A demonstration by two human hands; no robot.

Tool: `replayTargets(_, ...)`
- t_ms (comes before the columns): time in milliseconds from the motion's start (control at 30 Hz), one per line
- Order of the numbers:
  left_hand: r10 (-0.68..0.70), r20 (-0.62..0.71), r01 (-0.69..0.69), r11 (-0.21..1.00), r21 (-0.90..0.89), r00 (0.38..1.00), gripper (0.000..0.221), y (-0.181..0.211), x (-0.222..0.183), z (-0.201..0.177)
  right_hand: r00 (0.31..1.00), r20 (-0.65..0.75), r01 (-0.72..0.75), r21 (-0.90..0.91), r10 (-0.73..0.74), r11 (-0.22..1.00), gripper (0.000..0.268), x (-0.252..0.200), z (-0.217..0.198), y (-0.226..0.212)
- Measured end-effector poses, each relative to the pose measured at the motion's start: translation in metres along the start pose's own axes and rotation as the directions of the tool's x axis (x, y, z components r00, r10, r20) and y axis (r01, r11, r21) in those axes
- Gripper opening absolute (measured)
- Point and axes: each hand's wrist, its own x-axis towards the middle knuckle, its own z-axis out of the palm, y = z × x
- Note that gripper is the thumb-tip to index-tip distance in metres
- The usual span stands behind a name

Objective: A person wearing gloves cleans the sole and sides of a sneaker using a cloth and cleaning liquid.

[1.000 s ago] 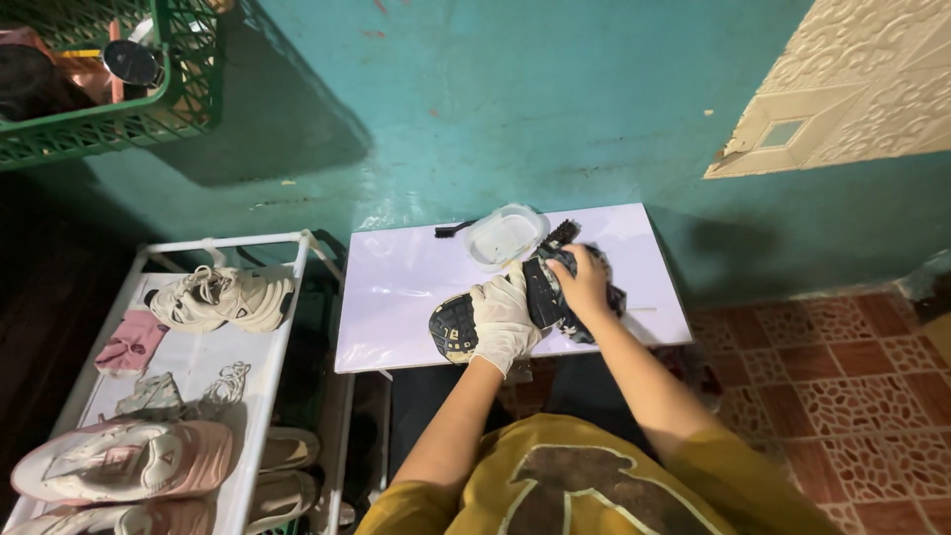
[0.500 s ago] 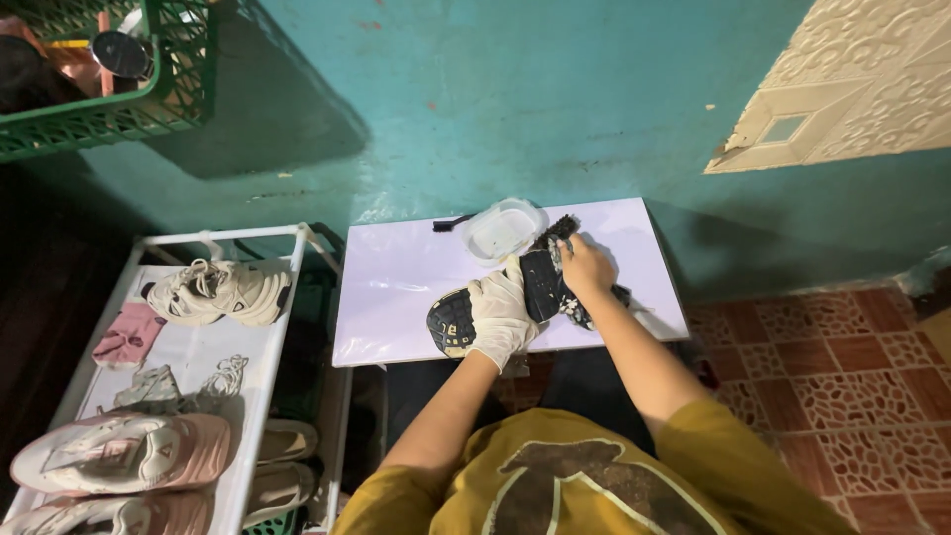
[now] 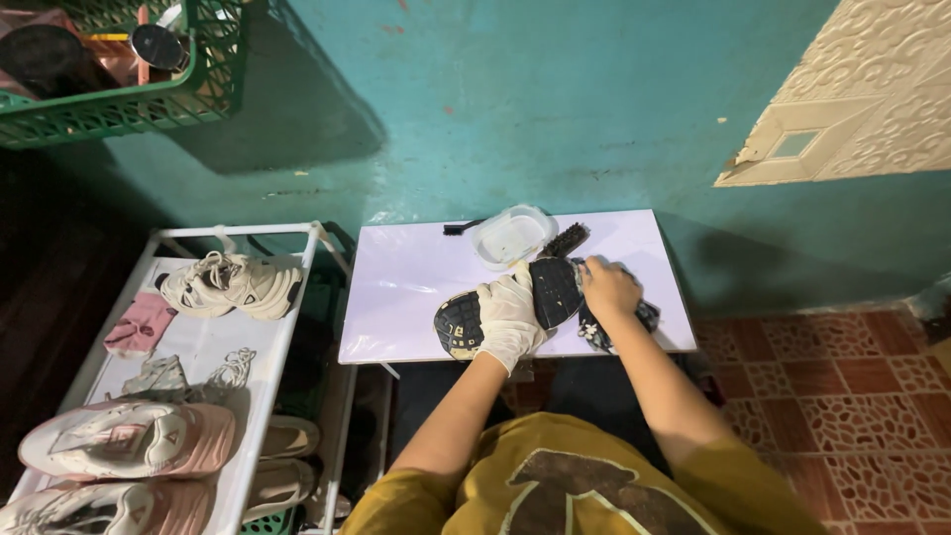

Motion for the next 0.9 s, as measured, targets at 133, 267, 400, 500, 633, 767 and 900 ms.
replayTargets(133,0.0,-0.004,0.001,1.0,0.021,1.0,0.134,0.002,-0.007,-0.01,0.994,-0.086,0.065,-0.073,-0.072,0.995,0.03,-0.024,0.007,0.015)
replayTargets(267,-0.007,-0.014,0.007,1.0,0.02,1.0,0.136,0.002,-0.012,-0.012,1.0,0.03,0.008,0.052,-0.01,0.999,0.032,-0.032,-0.027,0.02)
replayTargets(400,-0.007,-0.022,0.007,1.0,0.003,1.0,0.134,0.001,-0.003,-0.003,0.997,-0.068,-0.003,0.418,0.035,0.908,0.028,0.004,-0.051,0.008)
replayTargets(500,-0.005,-0.032,0.006,1.0,0.011,0.999,0.133,0.005,-0.017,-0.021,0.961,-0.273,0.169,0.483,-0.035,0.859,0.025,0.015,-0.024,-0.014)
replayTargets(633,0.006,-0.023,-0.004,0.998,0.07,1.0,0.132,0.008,-0.024,-0.029,0.916,-0.393,0.282,0.475,-0.086,0.833,0.034,0.013,0.032,-0.017)
replayTargets(767,-0.008,-0.078,0.011,0.999,0.034,0.997,0.128,0.01,-0.03,-0.033,0.936,-0.34,0.262,0.495,-0.093,0.829,0.032,0.015,0.032,-0.016)
replayTargets(900,0.007,-0.017,-0.007,1.0,0.023,1.0,0.129,0.008,-0.025,-0.032,0.942,-0.32,0.259,0.52,-0.096,0.814,0.032,0.016,0.03,-0.016)
